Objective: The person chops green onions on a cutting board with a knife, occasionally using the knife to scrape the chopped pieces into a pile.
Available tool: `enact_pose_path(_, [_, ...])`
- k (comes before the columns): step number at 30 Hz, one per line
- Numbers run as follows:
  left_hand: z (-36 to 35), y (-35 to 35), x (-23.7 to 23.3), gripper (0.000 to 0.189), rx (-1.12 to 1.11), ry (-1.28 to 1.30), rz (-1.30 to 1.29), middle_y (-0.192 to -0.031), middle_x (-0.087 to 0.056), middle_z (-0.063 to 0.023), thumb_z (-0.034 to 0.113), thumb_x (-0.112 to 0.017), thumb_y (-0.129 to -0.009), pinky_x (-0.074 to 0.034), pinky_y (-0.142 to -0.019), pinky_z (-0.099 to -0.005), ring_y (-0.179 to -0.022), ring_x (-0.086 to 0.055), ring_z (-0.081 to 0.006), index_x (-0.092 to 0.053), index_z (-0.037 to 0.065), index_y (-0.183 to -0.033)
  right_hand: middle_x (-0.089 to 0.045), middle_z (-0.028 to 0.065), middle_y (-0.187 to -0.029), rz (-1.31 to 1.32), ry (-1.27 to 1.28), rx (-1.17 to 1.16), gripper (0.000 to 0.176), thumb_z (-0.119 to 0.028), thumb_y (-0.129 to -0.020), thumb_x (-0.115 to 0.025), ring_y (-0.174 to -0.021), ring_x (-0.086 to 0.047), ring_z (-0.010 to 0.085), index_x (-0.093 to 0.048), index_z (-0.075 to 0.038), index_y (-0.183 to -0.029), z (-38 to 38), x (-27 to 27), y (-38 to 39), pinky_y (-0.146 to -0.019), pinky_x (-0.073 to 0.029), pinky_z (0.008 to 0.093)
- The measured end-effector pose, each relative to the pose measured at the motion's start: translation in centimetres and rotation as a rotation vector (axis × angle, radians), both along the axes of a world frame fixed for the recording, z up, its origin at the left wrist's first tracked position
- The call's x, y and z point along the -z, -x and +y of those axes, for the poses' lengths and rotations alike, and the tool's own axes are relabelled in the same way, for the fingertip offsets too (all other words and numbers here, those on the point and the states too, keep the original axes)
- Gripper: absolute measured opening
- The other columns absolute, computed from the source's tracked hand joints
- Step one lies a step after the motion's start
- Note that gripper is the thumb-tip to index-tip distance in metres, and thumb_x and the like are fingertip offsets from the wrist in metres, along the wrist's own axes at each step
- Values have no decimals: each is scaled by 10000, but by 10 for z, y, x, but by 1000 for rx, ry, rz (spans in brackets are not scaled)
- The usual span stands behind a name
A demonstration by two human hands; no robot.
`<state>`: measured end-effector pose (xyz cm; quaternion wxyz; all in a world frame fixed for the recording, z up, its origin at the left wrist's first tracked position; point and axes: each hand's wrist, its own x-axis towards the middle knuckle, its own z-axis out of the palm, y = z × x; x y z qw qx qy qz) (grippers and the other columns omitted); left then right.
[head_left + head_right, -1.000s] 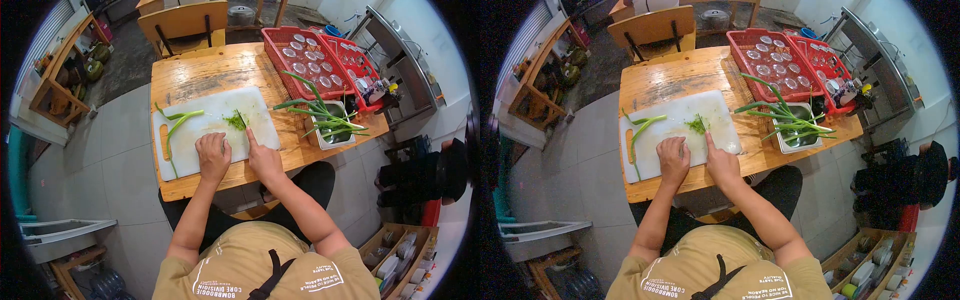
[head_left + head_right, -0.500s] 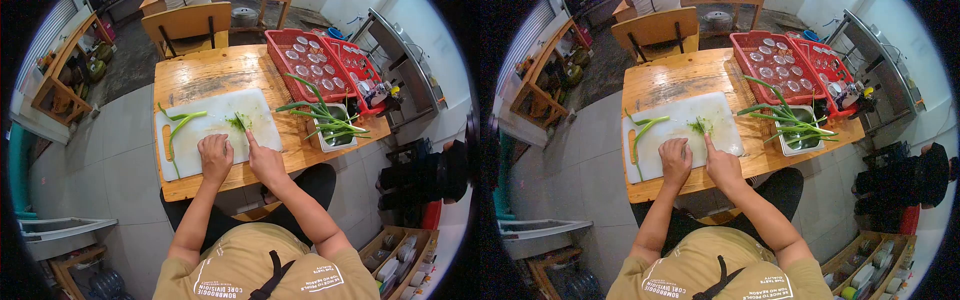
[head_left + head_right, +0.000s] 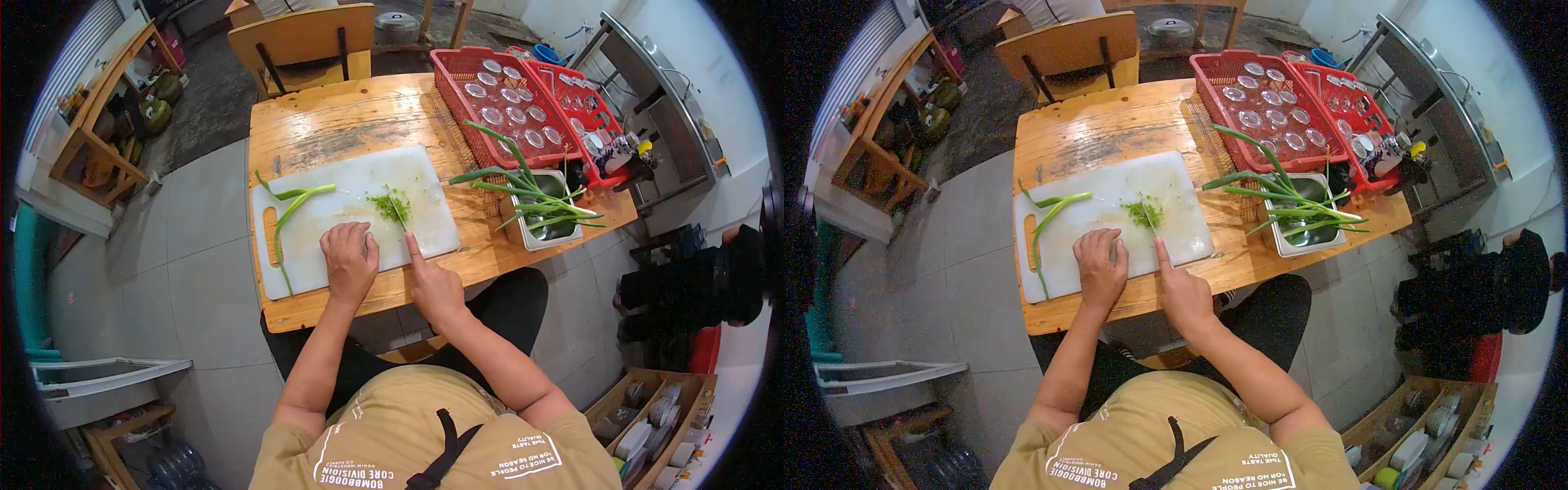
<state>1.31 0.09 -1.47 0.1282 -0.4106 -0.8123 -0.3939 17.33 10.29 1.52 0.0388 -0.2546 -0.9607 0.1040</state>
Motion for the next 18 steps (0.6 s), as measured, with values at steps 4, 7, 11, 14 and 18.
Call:
enact_pose_path(4, [3,-2,-1,219,8,4,57,-1147,-711,-113,114,-719,-947,-411,-1117,-491,-1185,-631,-314,-718,48,-1156,-720,180,-715,-3,26,21,789,-185,-995,-640,-614,-729,378,-345,-113,-1724,18,2,19,-581,-592,510])
enact_pose_path(7, [1,-2,-1,220,11,13,40,-1148,-710,-113,113,-717,-950,-410,-1119,-489,-1187,-628,-314,-715,47,-1160,-718,186,-712,66,56,-9,777,-197,-1011,-634,-623,-728,389,-338,-107,-1724,29,-4,22,-594,-594,516])
enact_pose_path(11, [-2,-1,0,226,1,8,16,-1153,-709,-112,113,-714,-953,-408,-1121,-487,-1191,-626,-311,-714,46,-1168,-727,192,-730,26,99,9,740,-209,-1037,-611,-629,-727,397,-344,-102,-1719,23,-34,5,-600,-597,520])
enact_pose_path(14, [4,-2,-1,229,-1,7,42,-1158,-708,-110,114,-713,-953,-407,-1122,-485,-1193,-625,-307,-714,47,-1172,-731,184,-728,0,35,26,739,-204,-1032,-613,-627,-727,398,-348,-99,-1714,13,-13,-6,-589,-595,523])
enact_pose_path(18, [1,-3,-2,226,18,26,38,-1169,-714,-115,107,-713,-951,-403,-1132,-490,-1203,-627,-317,-714,50,-1170,-725,200,-732,12,115,91,722,-174,-1039,-613,-624,-706,412,-364,-141,-1716,21,-4,10,-596,-562,553])
